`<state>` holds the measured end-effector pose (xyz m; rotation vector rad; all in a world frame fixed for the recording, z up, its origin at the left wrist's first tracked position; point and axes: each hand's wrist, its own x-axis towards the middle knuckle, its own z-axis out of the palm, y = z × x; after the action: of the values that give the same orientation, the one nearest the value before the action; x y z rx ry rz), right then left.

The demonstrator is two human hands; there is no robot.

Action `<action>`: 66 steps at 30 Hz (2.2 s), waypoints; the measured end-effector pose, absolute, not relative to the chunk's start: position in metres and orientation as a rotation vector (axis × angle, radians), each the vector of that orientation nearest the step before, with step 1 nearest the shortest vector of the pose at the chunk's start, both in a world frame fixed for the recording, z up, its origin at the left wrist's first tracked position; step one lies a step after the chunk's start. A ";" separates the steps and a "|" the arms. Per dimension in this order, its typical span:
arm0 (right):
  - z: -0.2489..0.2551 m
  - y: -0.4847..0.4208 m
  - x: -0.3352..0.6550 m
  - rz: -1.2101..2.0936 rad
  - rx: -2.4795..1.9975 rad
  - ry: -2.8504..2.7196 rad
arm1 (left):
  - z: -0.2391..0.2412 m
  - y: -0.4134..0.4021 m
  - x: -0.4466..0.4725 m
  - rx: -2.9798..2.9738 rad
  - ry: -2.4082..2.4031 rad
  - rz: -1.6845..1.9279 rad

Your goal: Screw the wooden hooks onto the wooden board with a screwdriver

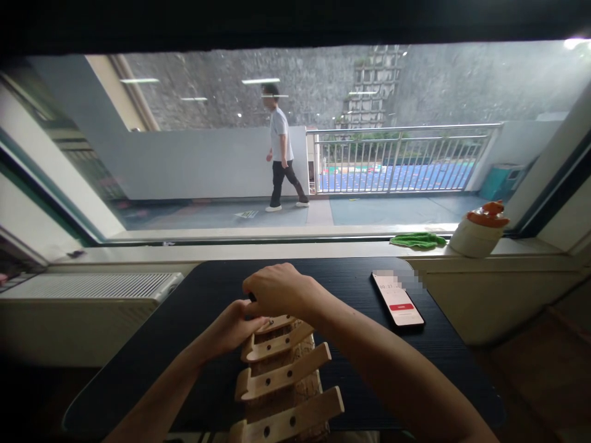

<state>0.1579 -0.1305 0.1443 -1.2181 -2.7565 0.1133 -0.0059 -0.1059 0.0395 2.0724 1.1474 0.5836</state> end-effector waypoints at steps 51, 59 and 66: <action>0.133 -0.115 0.172 0.252 -1.221 -2.602 | 0.050 -0.101 -0.003 2.054 1.109 0.440; 0.139 -0.115 0.175 0.373 -1.046 -2.660 | 0.045 -0.100 -0.003 2.017 1.132 0.483; 0.137 -0.113 0.171 0.354 -1.091 -2.633 | 0.045 -0.100 -0.004 2.020 1.115 0.469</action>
<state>0.1711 -0.1134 0.1371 -1.0908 -2.6328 0.3543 -0.0040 -0.1002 0.0446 2.0204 1.1152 0.4688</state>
